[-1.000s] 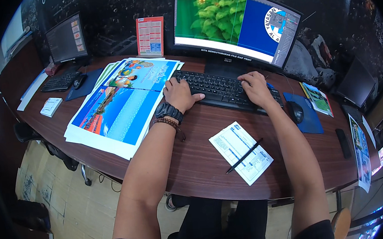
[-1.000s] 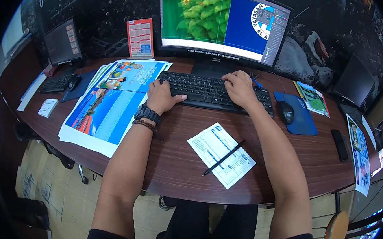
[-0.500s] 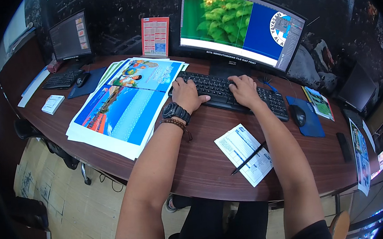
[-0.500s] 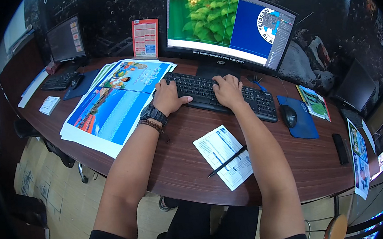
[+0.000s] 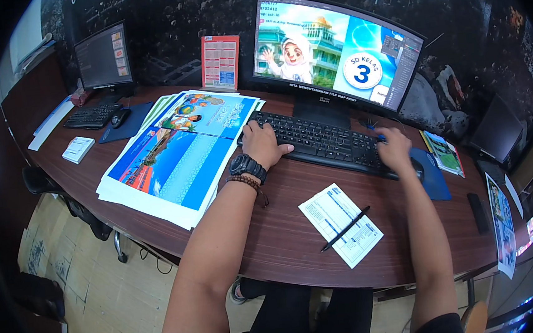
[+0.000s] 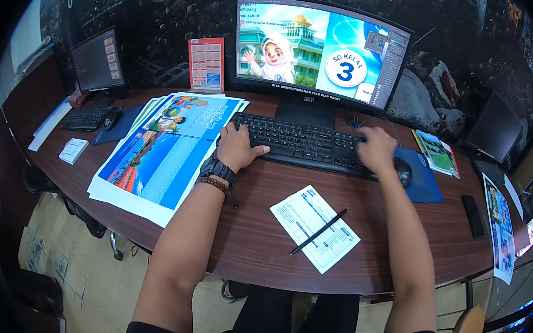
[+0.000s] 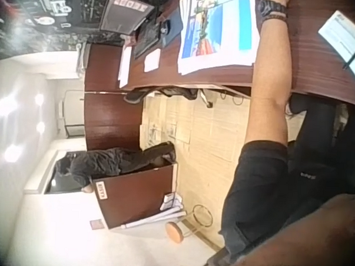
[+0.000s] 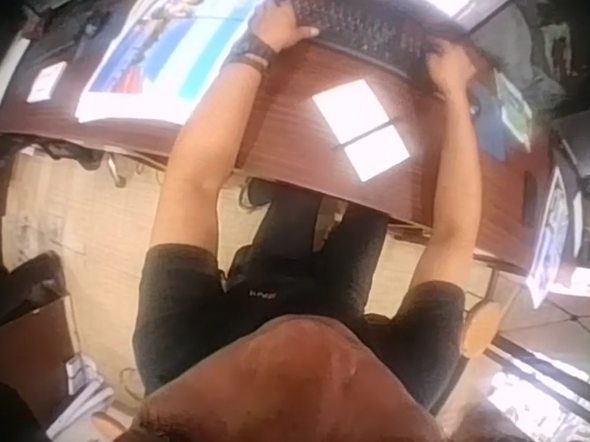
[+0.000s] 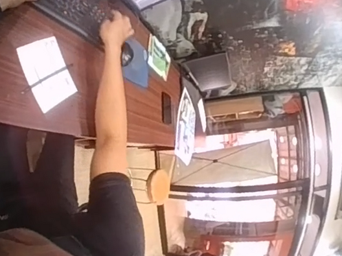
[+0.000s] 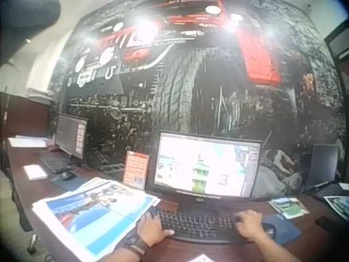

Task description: Designing or reviewing graphic prints on a computer.

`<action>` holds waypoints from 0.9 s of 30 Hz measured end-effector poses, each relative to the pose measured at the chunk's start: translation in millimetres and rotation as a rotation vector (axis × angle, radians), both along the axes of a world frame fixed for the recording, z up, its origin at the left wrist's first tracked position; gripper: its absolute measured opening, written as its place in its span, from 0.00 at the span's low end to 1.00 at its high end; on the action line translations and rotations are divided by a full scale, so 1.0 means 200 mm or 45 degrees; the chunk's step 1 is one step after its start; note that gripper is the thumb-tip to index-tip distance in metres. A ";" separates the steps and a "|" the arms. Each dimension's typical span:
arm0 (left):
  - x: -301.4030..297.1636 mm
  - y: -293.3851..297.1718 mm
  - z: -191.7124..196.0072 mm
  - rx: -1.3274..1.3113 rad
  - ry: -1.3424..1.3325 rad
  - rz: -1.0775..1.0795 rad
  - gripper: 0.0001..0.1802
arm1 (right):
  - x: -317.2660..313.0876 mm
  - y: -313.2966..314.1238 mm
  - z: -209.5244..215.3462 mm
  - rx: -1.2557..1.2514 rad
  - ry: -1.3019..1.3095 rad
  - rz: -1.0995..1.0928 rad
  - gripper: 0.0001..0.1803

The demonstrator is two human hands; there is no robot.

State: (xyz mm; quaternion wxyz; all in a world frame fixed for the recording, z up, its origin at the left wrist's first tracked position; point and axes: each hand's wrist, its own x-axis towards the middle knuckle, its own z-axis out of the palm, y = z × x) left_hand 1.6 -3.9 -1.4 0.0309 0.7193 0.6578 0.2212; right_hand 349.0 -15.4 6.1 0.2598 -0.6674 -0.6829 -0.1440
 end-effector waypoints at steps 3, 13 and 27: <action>-0.01 0.01 -0.01 0.008 0.012 -0.001 0.47 | 0.30 -0.09 -0.01 -0.192 0.324 -0.408 0.23; 0.01 0.00 -0.02 0.008 0.000 0.005 0.44 | 0.45 -0.27 -0.19 0.170 0.347 -0.016 0.20; 0.01 0.02 -0.03 0.000 0.033 0.007 0.44 | 0.39 -0.30 -0.16 0.083 0.382 0.059 0.20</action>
